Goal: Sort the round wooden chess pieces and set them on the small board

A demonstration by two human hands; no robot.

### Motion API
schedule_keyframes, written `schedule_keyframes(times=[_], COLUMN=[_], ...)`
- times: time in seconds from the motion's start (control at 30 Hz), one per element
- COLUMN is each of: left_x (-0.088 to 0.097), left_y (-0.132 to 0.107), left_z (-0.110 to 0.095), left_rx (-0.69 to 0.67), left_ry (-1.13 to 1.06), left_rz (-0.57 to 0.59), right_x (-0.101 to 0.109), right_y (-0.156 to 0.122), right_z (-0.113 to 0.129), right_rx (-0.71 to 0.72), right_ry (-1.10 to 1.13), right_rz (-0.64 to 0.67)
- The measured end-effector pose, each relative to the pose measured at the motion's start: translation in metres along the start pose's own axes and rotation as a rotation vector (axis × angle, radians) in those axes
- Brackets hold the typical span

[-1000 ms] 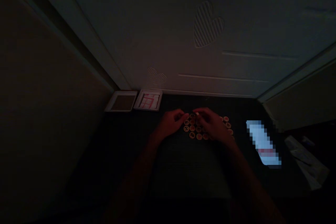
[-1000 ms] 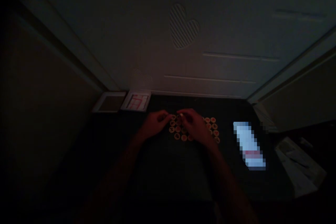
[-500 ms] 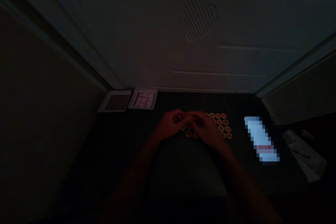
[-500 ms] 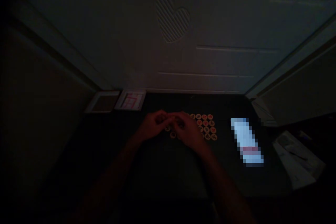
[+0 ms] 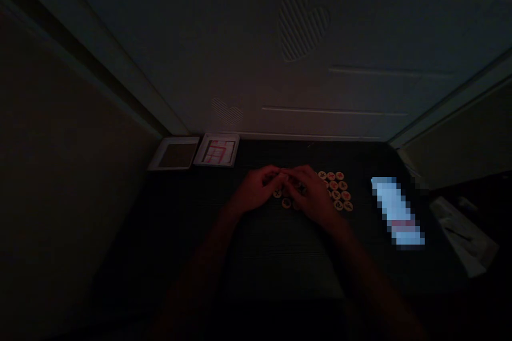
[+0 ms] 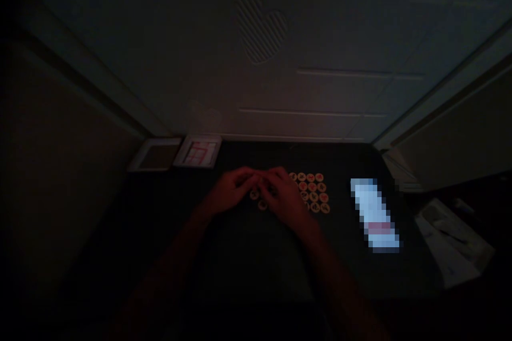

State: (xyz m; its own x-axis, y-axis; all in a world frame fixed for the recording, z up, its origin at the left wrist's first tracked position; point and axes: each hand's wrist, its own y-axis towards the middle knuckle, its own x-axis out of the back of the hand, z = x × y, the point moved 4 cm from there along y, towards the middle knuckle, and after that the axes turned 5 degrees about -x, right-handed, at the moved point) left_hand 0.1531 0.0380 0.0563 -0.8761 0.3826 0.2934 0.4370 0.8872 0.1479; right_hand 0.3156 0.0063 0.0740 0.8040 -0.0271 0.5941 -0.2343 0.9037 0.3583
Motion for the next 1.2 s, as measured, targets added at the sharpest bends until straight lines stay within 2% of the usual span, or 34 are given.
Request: schedule_keyframes(times=[0.33,0.57,0.7,0.83,1.0,1.1,1.2], left_x=[0.004,0.004,0.004,0.004,0.015,0.023,0.023], left_y=[0.001,0.0,-0.001,0.0,0.004,-0.005,-0.027], left_z=[-0.001,0.008,0.011,0.008,0.001,-0.003,-0.008], left_rx=[-0.019,0.001,0.001,-0.019,-0.014,0.016,0.021], left_ry=[0.026,0.004,0.003,-0.009,0.018,0.082,0.185], left_rz=[0.014,0.017,-0.006,-0.009,0.002,-0.004,-0.046], right_x=[0.0,-0.004,-0.001,0.0,0.001,0.01,0.021], right_y=[0.0,-0.001,-0.001,0.0,0.005,-0.001,-0.024], right_z=[0.002,-0.001,-0.001,0.0,0.002,0.008,0.015], right_rx=[0.025,0.052,0.063,0.025,-0.009,-0.019,-0.032], right_ry=[-0.065,-0.02,-0.022,-0.015,-0.017,-0.029,-0.075], right_rz=[-0.036,0.016,-0.003,-0.022,-0.088,-0.124,-0.172])
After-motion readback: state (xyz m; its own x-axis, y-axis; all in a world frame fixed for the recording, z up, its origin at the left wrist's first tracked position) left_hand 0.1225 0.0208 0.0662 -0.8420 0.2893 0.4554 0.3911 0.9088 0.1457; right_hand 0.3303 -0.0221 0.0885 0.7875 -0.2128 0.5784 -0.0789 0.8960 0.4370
